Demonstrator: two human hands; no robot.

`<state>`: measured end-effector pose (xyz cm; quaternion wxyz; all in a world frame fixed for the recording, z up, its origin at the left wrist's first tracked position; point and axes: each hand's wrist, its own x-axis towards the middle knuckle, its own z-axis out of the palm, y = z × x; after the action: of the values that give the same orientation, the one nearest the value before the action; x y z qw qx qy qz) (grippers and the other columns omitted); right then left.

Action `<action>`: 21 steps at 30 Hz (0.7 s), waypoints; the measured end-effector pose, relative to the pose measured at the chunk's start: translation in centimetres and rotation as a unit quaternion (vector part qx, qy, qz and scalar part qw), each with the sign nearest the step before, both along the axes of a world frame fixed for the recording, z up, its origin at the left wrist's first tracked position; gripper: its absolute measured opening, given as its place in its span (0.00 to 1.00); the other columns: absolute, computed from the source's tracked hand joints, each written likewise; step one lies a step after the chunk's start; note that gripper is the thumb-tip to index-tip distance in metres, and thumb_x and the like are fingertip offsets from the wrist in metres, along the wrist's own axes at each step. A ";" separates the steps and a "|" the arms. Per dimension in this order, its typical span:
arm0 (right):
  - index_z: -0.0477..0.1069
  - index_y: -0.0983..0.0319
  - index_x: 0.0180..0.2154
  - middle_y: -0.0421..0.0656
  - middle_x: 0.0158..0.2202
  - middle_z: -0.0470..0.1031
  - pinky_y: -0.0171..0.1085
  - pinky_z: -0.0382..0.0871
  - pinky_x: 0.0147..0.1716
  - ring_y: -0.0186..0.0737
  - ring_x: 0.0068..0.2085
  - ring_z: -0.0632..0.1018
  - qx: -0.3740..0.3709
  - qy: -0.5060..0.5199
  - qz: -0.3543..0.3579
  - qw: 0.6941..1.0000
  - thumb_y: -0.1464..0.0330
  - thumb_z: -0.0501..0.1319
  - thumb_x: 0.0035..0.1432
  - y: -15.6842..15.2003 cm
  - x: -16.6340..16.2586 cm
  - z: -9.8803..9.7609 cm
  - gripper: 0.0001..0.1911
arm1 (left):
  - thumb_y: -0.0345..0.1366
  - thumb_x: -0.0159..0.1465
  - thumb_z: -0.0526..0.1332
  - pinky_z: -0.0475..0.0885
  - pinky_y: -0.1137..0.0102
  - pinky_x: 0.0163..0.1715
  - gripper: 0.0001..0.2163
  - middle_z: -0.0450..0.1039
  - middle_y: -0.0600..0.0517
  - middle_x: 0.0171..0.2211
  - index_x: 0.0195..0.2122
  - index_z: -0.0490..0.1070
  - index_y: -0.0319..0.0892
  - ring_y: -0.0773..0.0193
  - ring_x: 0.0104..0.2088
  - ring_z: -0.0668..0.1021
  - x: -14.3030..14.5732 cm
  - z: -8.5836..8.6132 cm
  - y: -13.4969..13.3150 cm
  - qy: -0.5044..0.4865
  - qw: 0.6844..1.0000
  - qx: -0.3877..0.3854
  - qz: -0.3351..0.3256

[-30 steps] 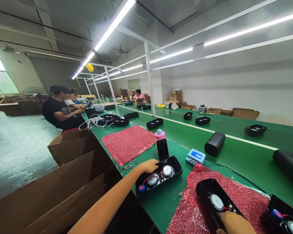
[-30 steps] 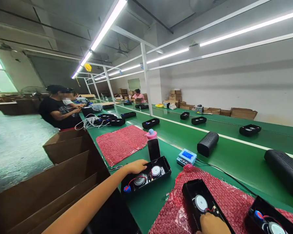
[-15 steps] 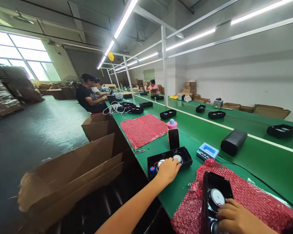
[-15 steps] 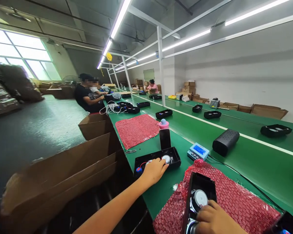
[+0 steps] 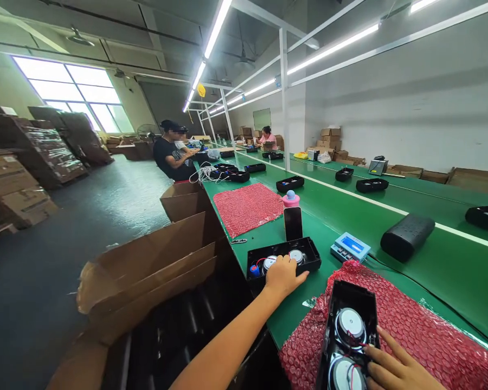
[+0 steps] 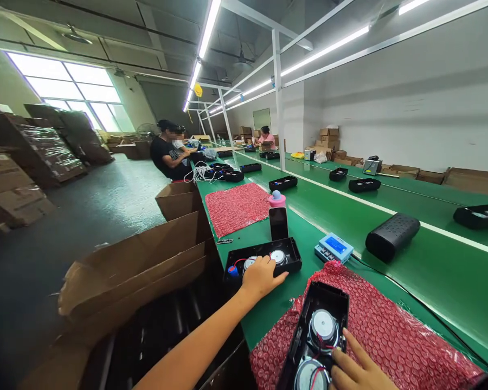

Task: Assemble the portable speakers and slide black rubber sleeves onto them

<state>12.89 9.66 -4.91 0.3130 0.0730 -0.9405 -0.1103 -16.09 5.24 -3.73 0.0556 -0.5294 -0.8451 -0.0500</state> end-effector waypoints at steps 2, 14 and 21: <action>0.65 0.58 0.26 0.34 0.21 0.67 0.43 0.58 0.53 0.34 0.32 0.72 -0.046 0.023 -0.004 0.999 0.76 0.41 0.65 -1.0 -1.1 -0.5 0.21 | 0.54 0.61 0.51 0.66 0.63 0.38 0.24 0.72 0.40 0.39 0.42 0.72 0.36 0.49 0.43 0.72 -0.2 0.0 0.4 0.006 1.000 -0.004 0.009; 0.59 0.60 0.23 0.37 0.22 0.67 0.38 0.57 0.24 0.39 0.24 0.68 -0.078 -0.148 -0.047 0.985 0.46 0.67 0.38 -2.9 -5.7 0.9 0.27 | 0.59 0.59 0.49 0.67 0.66 0.34 0.26 0.73 0.43 0.35 0.37 0.74 0.40 0.52 0.38 0.76 -1.0 1.1 1.5 0.017 0.998 -0.039 0.043; 0.61 0.61 0.21 0.41 0.19 0.66 0.38 0.49 0.22 0.37 0.20 0.67 -0.094 -0.051 -0.049 0.993 0.41 0.37 0.58 -3.5 -6.7 -1.5 0.35 | 0.57 0.61 0.48 0.66 0.64 0.36 0.28 0.72 0.41 0.36 0.41 0.73 0.36 0.50 0.40 0.74 0.0 0.0 0.7 0.027 0.999 -0.025 0.031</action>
<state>6.16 6.16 -6.43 0.2646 0.0024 -0.9638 -0.0328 -16.12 5.96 -3.75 0.0666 -0.5054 -0.8602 -0.0130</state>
